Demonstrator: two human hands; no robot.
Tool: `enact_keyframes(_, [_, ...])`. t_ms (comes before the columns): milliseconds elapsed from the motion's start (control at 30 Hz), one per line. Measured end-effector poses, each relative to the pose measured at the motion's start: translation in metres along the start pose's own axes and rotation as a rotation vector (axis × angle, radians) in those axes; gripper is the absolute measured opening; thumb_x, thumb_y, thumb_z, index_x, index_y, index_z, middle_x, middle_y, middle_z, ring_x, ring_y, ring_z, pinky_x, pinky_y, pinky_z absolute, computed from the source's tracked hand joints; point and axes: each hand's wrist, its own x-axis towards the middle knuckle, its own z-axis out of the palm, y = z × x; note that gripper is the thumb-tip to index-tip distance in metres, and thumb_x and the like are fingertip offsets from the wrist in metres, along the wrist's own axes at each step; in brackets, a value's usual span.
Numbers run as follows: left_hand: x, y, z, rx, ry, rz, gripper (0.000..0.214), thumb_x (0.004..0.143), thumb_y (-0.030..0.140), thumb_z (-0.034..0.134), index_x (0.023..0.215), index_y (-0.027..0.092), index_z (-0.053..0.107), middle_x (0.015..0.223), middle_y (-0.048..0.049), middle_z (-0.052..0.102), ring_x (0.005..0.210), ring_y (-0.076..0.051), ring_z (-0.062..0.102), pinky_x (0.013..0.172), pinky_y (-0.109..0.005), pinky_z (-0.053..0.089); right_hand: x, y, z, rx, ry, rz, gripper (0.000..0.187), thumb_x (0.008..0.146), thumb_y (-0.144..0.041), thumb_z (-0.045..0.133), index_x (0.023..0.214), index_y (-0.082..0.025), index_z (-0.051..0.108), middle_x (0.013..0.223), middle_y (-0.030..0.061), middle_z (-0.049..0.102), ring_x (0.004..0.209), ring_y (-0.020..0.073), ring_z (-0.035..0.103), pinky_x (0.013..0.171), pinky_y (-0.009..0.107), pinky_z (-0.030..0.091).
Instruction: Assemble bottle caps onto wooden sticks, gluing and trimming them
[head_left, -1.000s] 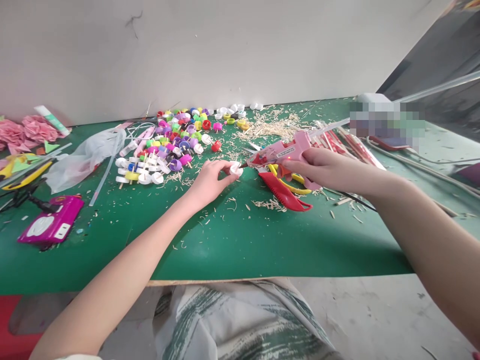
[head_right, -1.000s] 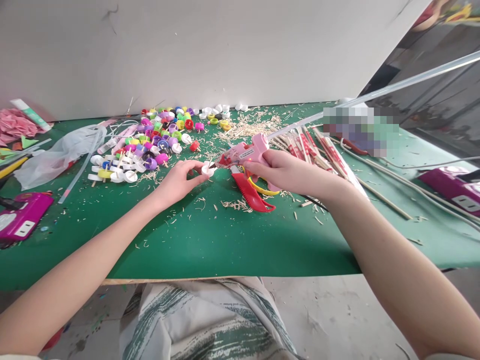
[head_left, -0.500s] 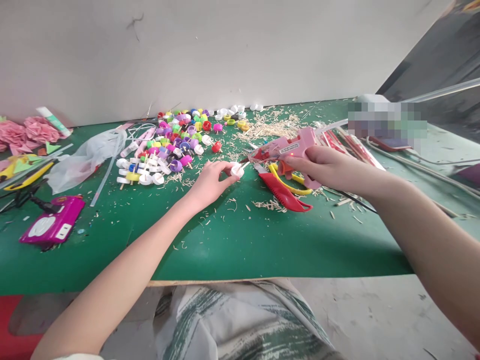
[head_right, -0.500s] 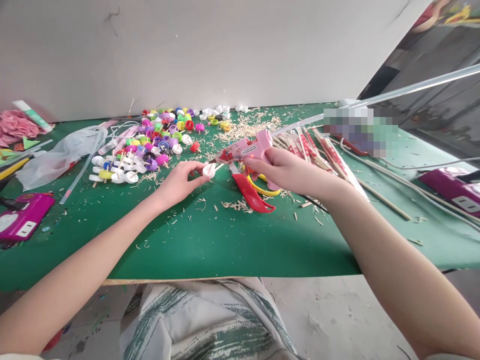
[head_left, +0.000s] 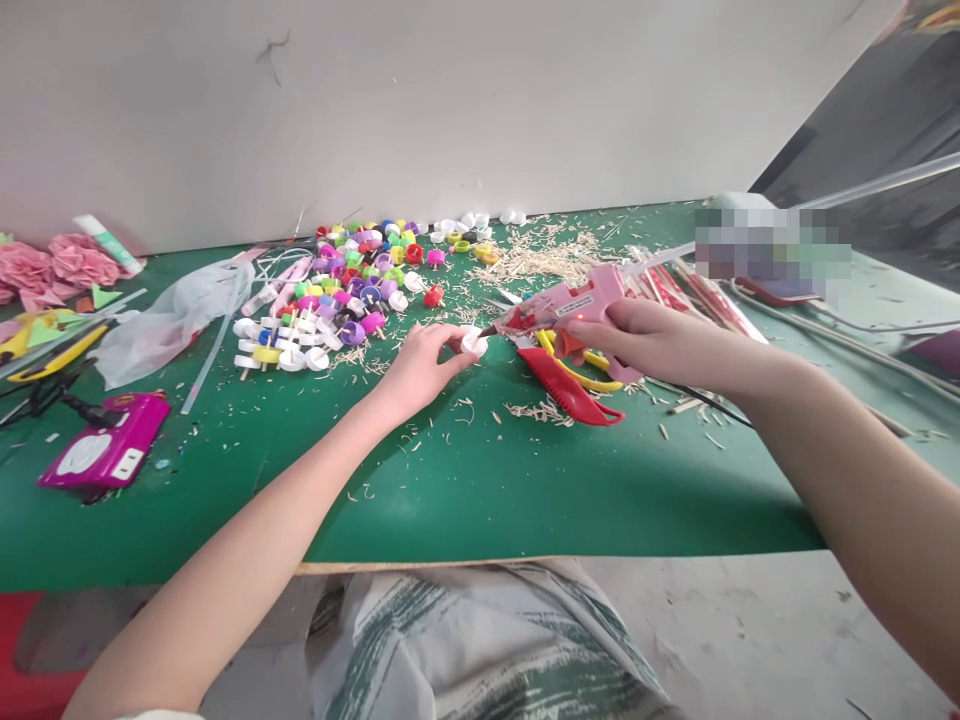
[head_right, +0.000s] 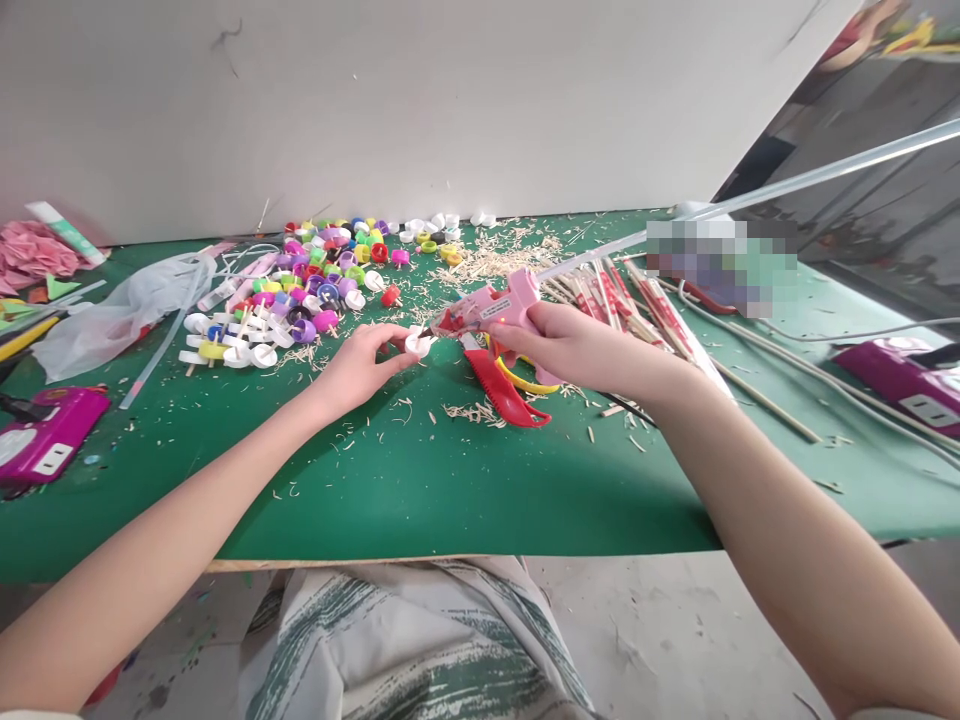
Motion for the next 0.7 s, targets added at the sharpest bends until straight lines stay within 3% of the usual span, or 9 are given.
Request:
enact_keyframes(300, [0.0007, 0.0013, -0.0012, 0.014, -0.006, -0.014, 0.02, 0.088, 0.036, 0.057, 0.1, 0.023, 0.066, 0.112, -0.0026, 0.067, 0.099, -0.021, 0.052, 0.083, -0.034, 0.043, -0.0018, -0.0017, -0.0007, 0.089, 0.044, -0.008, 0.065, 0.065, -0.087, 0.043, 0.067, -0.022, 0.045, 0.058, -0.0012, 0.044, 0.053, 0.0109, 0.038, 0.052, 0.031, 0.034])
enact_keyframes(700, [0.0005, 0.0053, -0.0029, 0.021, -0.018, -0.021, 0.02, 0.088, 0.034, 0.058, 0.102, 0.022, 0.066, 0.11, -0.0026, 0.067, 0.101, -0.022, 0.054, 0.088, -0.036, 0.043, -0.002, -0.0045, -0.0019, 0.093, 0.049, -0.02, 0.055, 0.078, -0.075, 0.045, 0.063, -0.022, 0.042, 0.055, -0.0041, 0.036, 0.051, 0.0091, 0.035, 0.05, 0.028, 0.031])
